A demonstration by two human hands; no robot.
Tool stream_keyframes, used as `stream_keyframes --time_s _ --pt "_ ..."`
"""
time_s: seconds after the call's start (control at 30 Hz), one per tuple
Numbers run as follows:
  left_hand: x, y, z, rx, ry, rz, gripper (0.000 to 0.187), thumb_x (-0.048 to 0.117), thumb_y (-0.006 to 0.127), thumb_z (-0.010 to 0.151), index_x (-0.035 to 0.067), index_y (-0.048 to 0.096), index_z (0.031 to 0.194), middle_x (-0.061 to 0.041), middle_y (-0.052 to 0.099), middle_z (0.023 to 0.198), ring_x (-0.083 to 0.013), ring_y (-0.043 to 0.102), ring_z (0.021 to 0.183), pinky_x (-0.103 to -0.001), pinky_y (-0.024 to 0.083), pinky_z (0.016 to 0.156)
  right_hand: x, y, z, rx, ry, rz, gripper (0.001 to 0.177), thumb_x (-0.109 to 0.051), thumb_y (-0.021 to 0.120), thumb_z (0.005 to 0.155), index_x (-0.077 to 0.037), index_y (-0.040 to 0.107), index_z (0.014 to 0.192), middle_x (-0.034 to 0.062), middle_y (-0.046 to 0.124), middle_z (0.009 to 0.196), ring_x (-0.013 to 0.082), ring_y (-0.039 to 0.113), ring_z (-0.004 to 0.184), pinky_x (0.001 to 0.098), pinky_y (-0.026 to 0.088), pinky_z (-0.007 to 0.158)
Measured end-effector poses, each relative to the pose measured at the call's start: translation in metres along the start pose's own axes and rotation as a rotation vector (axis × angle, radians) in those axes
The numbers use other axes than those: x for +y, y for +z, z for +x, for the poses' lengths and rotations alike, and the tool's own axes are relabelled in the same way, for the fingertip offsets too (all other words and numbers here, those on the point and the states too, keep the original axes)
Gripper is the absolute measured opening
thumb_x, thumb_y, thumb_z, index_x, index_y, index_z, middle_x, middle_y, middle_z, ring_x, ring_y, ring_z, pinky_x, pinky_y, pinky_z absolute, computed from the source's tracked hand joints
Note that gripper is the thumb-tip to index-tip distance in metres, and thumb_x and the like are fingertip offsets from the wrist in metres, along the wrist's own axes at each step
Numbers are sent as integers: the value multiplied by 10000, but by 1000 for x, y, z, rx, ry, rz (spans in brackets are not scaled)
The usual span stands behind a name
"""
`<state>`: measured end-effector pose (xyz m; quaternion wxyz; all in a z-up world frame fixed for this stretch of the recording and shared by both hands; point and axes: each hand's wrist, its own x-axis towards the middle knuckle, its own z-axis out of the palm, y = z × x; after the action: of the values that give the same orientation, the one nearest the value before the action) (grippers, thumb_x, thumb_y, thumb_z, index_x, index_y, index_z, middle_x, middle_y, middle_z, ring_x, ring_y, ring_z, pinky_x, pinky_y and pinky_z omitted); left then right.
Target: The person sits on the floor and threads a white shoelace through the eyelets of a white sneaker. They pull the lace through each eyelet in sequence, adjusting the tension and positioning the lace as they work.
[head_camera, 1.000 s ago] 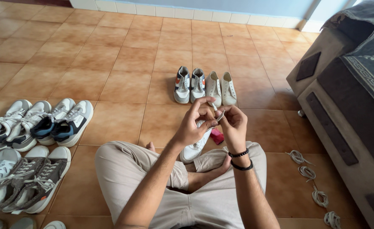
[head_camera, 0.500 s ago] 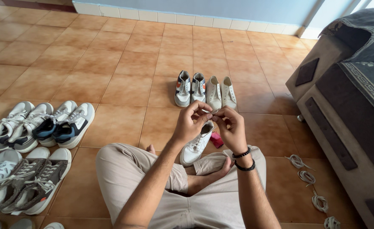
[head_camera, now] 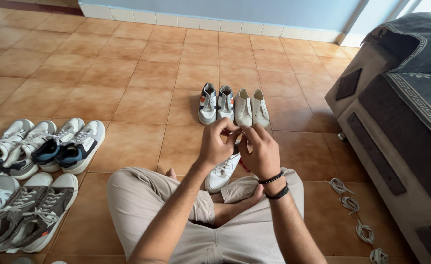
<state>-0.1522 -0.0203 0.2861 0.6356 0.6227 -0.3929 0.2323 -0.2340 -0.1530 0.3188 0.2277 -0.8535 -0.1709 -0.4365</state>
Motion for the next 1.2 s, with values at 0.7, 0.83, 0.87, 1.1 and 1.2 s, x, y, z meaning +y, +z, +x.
stream_keyframes --time_s 0.7,0.83,0.87,1.1,1.2 --pt "-30 1 15 -204 -277 -318 56 10 734 944 -16 689 923 -81 787 882 -120 751 813 -264 596 705 11 -12 -2 169 85 98 43 -3 754 904 -35 740 930 81 683 884 186 682 701 280 522 587" --pt "-89 -15 10 -60 -196 -324 26 15 680 962 6 675 937 -80 766 906 -141 757 857 -278 616 784 43 -11 -35 237 104 6 69 11 751 888 -50 738 919 86 674 902 221 679 723 322 527 621" --pt "-107 -27 8 3 -222 -310 45 24 695 960 14 659 935 -80 761 898 -146 764 857 -281 614 773 59 -12 -44 234 119 -52 64 -7 760 887 -56 728 913 80 672 908 236 676 743 335 530 640" --pt "-220 -154 -40 397 -438 -7 121 70 721 954 6 619 955 -120 734 849 -181 750 751 -276 609 671 192 -19 -137 101 463 -369 93 -61 703 900 -133 722 845 40 668 908 270 670 748 375 521 654" --pt "-247 -206 -75 608 -493 187 123 70 710 955 25 597 972 -106 738 848 -193 751 743 -309 617 623 246 -8 -175 -12 626 -507 72 -163 727 948 -117 721 893 49 684 976 294 678 827 415 534 702"
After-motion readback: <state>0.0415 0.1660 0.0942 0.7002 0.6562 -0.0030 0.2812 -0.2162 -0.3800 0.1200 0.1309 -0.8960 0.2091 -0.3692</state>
